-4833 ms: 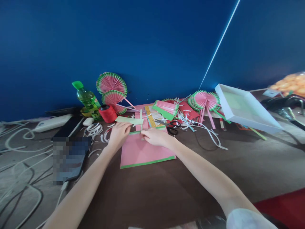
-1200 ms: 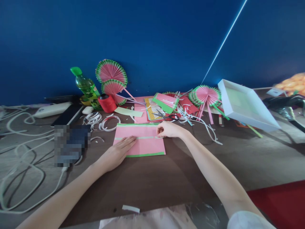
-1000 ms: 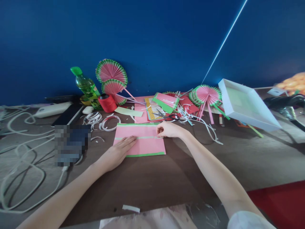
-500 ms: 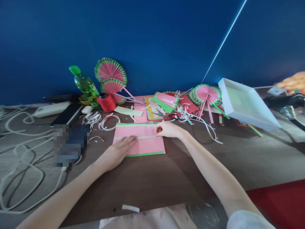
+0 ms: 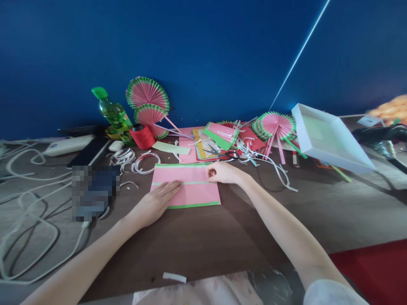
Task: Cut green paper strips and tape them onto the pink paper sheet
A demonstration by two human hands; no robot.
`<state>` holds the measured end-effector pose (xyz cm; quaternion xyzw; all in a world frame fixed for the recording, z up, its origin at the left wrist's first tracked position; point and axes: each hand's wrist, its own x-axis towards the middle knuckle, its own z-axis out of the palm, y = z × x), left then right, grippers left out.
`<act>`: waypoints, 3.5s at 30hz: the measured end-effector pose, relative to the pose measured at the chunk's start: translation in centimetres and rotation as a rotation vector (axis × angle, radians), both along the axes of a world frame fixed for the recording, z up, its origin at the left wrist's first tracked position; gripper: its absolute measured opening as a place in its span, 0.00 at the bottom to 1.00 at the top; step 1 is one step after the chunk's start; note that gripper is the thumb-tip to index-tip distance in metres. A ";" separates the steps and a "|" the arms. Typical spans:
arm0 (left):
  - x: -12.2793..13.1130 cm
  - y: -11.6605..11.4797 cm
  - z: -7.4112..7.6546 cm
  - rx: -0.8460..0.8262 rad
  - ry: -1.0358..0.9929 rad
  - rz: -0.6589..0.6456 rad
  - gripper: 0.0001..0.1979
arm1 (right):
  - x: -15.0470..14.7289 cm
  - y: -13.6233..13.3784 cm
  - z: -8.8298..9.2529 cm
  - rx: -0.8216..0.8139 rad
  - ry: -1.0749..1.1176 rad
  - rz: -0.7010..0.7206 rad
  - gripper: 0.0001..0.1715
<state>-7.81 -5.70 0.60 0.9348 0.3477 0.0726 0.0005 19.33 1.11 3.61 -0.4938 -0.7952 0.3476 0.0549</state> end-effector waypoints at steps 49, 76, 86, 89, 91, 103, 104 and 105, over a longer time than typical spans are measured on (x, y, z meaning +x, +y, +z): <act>0.1 0.0 0.0 0.019 0.028 0.012 0.24 | -0.1 0.4 0.0 -0.064 -0.021 -0.004 0.09; -0.8 0.6 1.0 0.110 -0.210 0.043 0.19 | 0.4 0.6 1.1 0.036 0.081 -0.047 0.09; -4.9 4.2 2.2 0.155 -0.150 0.569 0.14 | 0.2 0.6 1.9 0.102 0.162 -0.056 0.11; -5.2 4.8 2.5 0.123 -0.096 0.603 0.10 | -0.3 0.5 2.2 0.088 0.195 -0.046 0.12; -5.5 5.5 3.2 0.123 -0.142 0.632 0.07 | -0.6 0.4 2.6 0.087 0.214 -0.053 0.13; -2.4 6.8 7.9 -0.334 -1.167 0.599 0.13 | -3.5 0.4 5.6 0.331 0.478 -0.167 0.10; -1.5 6.6 8.1 -0.363 -1.195 0.555 0.13 | -4.0 0.4 5.9 0.370 0.515 -0.182 0.09; -0.7 6.5 8.3 -0.398 -1.208 0.510 0.12 | -4.6 0.4 6.0 0.415 0.567 -0.184 0.07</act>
